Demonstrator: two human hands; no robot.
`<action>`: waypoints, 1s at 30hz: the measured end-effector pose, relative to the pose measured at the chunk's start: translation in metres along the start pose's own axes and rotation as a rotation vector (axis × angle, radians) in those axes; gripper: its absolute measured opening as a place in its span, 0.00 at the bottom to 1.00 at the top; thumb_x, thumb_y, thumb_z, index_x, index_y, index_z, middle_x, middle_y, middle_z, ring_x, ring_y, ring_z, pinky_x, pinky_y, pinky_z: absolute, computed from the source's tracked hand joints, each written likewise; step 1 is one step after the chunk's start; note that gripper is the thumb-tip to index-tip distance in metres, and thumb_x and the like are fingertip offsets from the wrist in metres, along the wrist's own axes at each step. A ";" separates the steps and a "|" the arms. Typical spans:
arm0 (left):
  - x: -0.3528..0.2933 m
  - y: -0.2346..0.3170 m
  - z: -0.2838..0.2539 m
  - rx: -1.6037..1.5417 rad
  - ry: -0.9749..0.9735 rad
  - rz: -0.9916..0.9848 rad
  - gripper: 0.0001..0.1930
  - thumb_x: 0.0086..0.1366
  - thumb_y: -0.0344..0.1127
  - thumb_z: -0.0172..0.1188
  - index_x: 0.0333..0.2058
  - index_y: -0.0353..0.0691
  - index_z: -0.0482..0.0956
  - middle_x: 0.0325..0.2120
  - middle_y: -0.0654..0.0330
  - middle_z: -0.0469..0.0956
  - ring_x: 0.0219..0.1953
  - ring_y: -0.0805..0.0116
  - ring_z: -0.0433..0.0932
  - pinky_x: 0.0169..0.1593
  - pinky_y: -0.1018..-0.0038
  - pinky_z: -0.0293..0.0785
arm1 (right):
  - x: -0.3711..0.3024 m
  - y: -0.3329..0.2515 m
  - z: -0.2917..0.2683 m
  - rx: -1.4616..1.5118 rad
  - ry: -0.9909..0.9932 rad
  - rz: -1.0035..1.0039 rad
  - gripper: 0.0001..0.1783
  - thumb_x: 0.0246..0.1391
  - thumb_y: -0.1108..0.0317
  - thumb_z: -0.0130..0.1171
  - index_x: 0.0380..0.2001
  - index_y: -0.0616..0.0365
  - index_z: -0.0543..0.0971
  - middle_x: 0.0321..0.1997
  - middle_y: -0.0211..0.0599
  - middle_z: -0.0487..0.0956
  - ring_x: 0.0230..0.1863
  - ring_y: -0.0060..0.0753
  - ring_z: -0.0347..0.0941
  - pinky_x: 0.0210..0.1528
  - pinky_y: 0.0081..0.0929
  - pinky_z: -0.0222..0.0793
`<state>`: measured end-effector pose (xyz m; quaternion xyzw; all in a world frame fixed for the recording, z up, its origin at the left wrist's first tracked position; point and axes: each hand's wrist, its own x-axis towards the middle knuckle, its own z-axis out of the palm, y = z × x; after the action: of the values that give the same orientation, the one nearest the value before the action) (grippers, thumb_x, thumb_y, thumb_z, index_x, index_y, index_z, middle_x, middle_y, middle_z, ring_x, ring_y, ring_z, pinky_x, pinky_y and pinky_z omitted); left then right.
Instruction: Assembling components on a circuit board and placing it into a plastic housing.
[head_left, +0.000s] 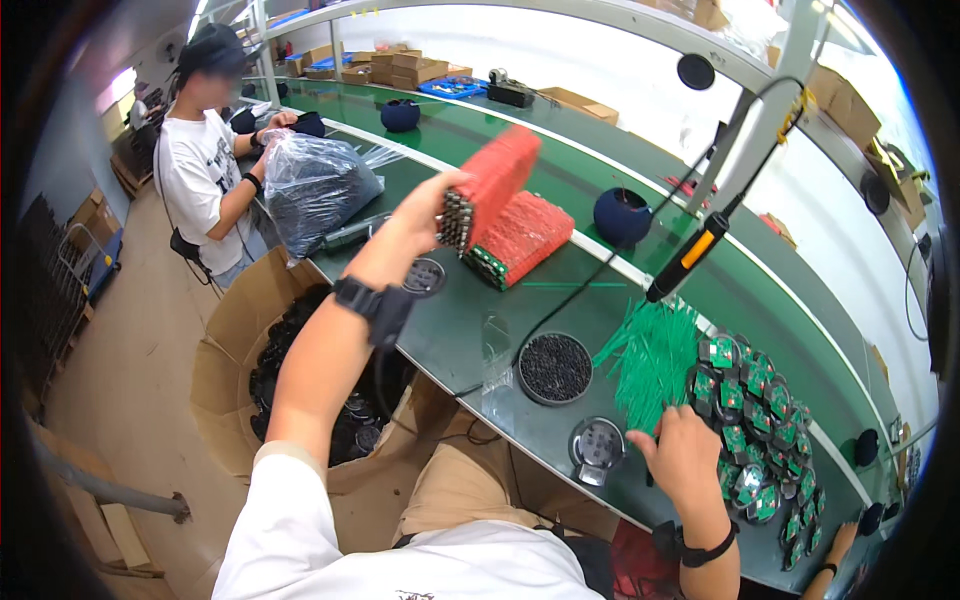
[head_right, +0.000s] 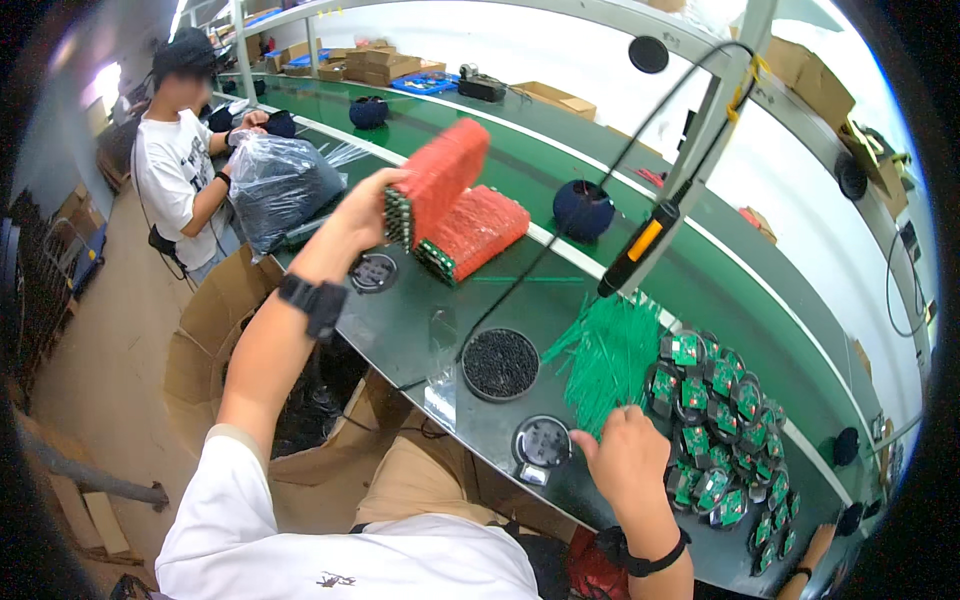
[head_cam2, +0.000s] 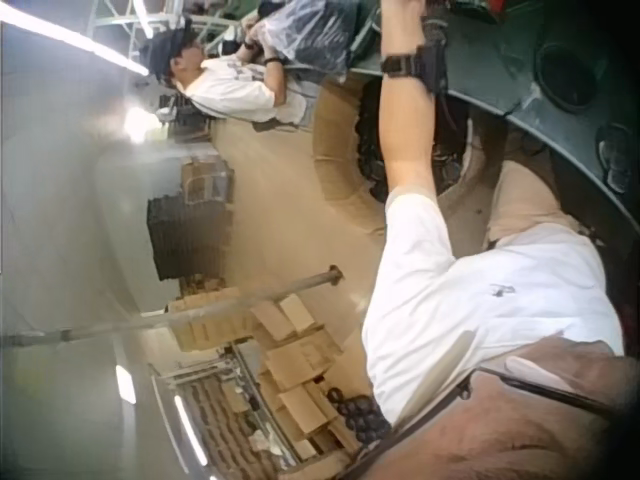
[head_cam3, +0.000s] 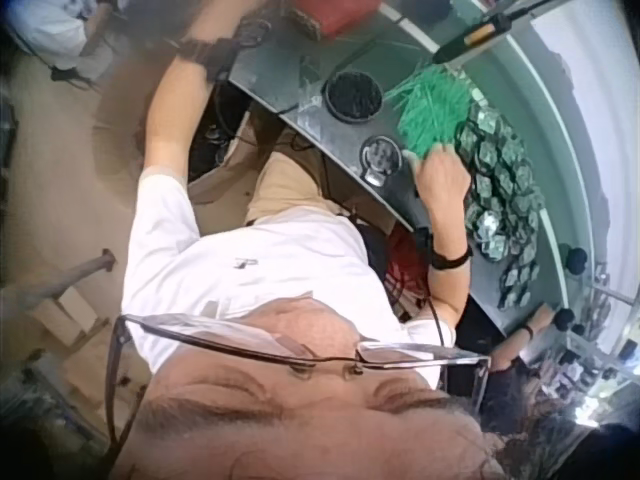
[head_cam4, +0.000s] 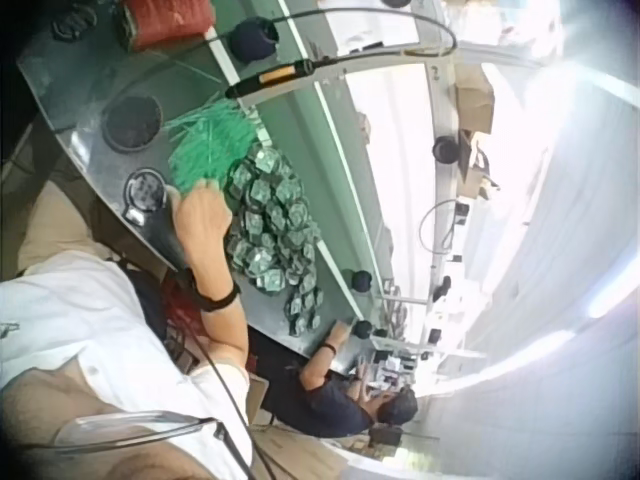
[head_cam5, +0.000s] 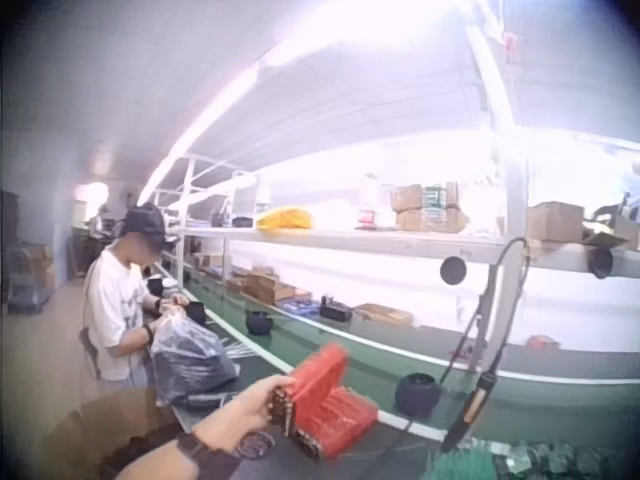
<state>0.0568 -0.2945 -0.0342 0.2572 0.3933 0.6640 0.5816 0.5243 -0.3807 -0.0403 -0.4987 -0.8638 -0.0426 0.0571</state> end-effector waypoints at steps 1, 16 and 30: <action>-0.039 0.001 0.024 0.002 -0.069 -0.008 0.23 0.61 0.49 0.61 0.49 0.40 0.78 0.39 0.59 0.83 0.35 0.64 0.83 0.42 0.62 0.80 | -0.017 0.009 0.006 -0.111 -0.075 0.064 0.22 0.50 0.52 0.69 0.31 0.61 0.78 0.36 0.44 0.78 0.37 0.45 0.78 0.35 0.41 0.75; -0.260 -0.115 0.017 -0.091 0.126 0.109 0.28 0.68 0.45 0.59 0.61 0.41 0.63 0.51 0.58 0.75 0.50 0.63 0.79 0.53 0.57 0.78 | -0.044 0.055 0.060 0.037 0.191 0.136 0.12 0.52 0.70 0.60 0.36 0.69 0.73 0.59 0.61 0.70 0.57 0.61 0.68 0.58 0.47 0.67; -0.250 -0.108 0.014 1.389 0.499 0.843 0.39 0.62 0.49 0.63 0.66 0.34 0.60 0.68 0.39 0.53 0.72 0.42 0.52 0.70 0.51 0.53 | -0.044 -0.040 -0.044 1.989 -0.536 -0.107 0.30 0.63 0.59 0.48 0.63 0.67 0.66 0.61 0.60 0.67 0.56 0.56 0.72 0.53 0.50 0.72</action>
<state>0.1778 -0.5329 -0.0863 0.5271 0.6996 0.4702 -0.1083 0.5144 -0.4442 -0.0041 -0.1800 -0.5138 0.8014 0.2476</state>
